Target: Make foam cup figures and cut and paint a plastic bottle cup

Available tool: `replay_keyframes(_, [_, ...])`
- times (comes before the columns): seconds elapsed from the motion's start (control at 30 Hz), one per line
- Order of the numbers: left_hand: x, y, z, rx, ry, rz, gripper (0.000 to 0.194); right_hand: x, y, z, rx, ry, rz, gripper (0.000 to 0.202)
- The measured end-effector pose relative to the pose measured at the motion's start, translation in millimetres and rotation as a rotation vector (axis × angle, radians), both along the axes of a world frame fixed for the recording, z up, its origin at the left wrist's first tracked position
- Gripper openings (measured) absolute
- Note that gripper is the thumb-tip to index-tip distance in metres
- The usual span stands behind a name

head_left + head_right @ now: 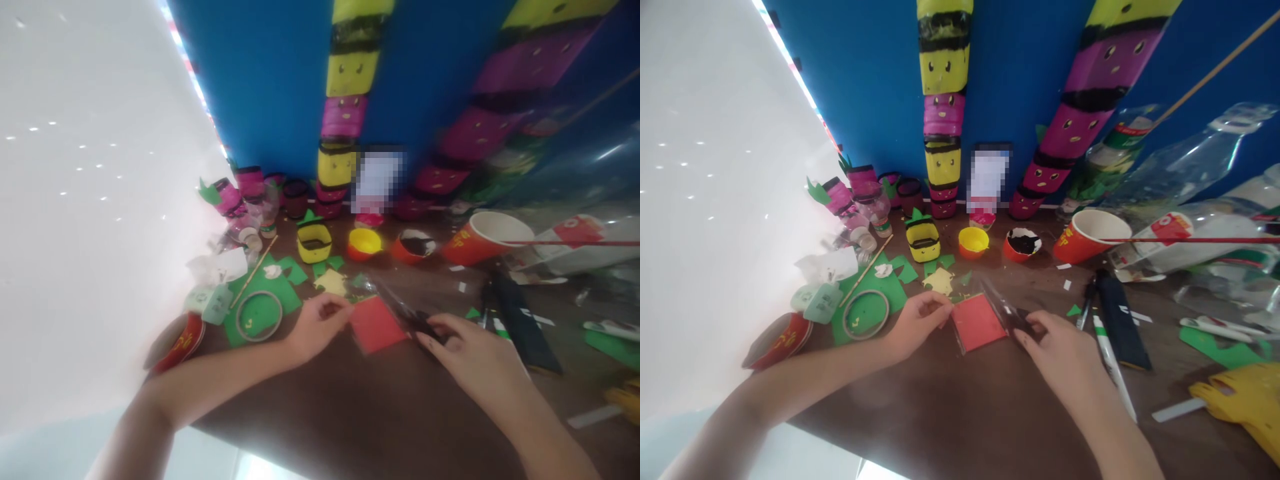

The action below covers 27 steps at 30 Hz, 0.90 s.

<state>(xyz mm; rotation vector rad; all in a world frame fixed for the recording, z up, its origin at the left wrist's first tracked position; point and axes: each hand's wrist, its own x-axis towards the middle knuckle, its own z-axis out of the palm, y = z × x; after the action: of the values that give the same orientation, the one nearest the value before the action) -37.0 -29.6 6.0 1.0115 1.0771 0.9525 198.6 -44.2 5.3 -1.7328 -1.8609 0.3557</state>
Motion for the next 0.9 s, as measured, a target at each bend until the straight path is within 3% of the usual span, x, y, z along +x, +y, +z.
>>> replay_keyframes(0.1, [0.0, -0.1, 1.0, -0.003, 0.007, -0.005, 0.032, -1.4, -2.3, 0.2, -0.062, 0.007, -0.03, 0.025])
replay_keyframes(0.23, [0.8, -1.0, 1.7, 0.019, 0.006, -0.013, 0.032, -22.1, -9.7, 9.3, 0.069, 0.028, -0.026, 0.02])
replay_keyframes(0.37, [1.6, -3.0, -3.5, 0.071, 0.007, -0.048, 0.028, -53.5, -18.1, 13.8, 0.126, 0.192, 0.163, 0.012])
replay_keyframes(0.5, [1.3, -5.7, -9.1, 0.168, 0.005, -0.116, 0.021, -72.7, -21.7, 9.9, 0.162, 0.273, 0.228, 0.008])
replay_keyframes(0.63, [0.8, -8.1, -10.2, 0.264, 0.029, -0.181, 0.017, -76.0, -21.5, 7.5, 0.105, 0.324, 0.207, 0.01])
replay_keyframes(0.9, [0.8, -9.7, -12.0, 0.289, 0.049, -0.19, 0.018, -75.1, -20.3, 10.1, 0.042, 0.354, 0.209, 0.015])
